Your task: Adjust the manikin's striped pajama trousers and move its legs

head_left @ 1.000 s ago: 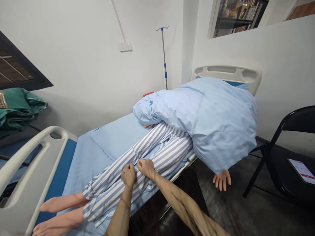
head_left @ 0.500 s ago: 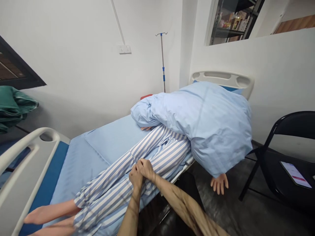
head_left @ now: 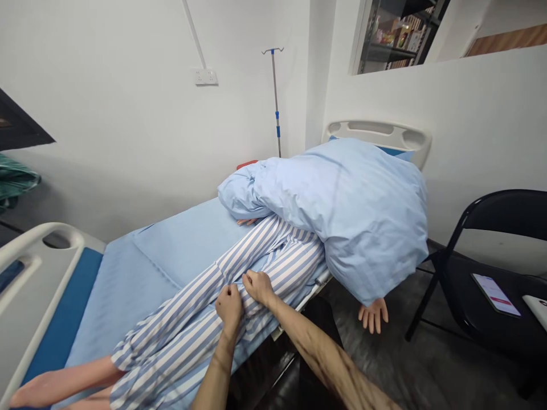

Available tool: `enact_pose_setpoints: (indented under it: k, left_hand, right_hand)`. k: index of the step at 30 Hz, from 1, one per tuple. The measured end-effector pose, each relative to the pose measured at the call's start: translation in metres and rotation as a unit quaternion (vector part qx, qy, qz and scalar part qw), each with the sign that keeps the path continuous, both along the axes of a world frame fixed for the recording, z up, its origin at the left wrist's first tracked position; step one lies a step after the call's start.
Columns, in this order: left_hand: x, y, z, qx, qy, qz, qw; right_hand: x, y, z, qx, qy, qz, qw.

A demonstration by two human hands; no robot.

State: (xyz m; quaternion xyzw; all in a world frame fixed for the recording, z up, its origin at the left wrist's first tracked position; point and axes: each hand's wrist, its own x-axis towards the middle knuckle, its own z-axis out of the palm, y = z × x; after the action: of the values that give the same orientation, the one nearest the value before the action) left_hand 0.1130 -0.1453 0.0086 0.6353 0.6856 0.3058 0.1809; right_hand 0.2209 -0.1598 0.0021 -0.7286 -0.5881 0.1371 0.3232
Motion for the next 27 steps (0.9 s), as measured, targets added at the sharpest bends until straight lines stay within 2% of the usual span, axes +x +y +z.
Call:
enact_pose_setpoints:
  k: [3, 5, 8, 12, 15, 19, 23, 27]
  left_hand:
    - [0.019, 0.007, 0.007, 0.017, -0.099, 0.036, 0.994]
    - [0.034, 0.009, 0.008, 0.008, -0.144, 0.034, 0.989]
    - [0.049, 0.007, 0.003, -0.029, -0.132, 0.018, 0.991]
    - [0.050, 0.005, -0.006, -0.043, -0.104, -0.003, 0.994]
    - [0.048, 0.006, -0.009, -0.047, -0.105, -0.006, 0.993]
    - [0.050, 0.005, -0.013, -0.020, -0.097, -0.016, 0.995]
    - [0.050, 0.002, -0.017, 0.002, -0.100, -0.022, 0.995]
    - [0.054, 0.015, -0.012, 0.008, -0.131, -0.001, 0.991]
  right_hand:
    - [0.004, 0.002, 0.002, 0.021, 0.059, 0.000, 0.998]
    - [0.007, 0.002, 0.002, 0.032, 0.106, -0.013, 0.994]
    - [0.008, 0.004, -0.001, 0.048, 0.165, -0.033, 0.984]
    - [0.008, 0.007, 0.003, 0.045, 0.195, -0.029, 0.979]
    - [0.015, 0.006, 0.012, 0.047, 0.181, -0.008, 0.982]
    - [0.038, 0.000, 0.018, 0.075, 0.102, 0.015, 0.992]
    - [0.053, -0.003, 0.004, 0.048, 0.013, -0.011, 0.999]
    - [0.053, -0.001, -0.007, 0.042, 0.001, -0.039, 0.998]
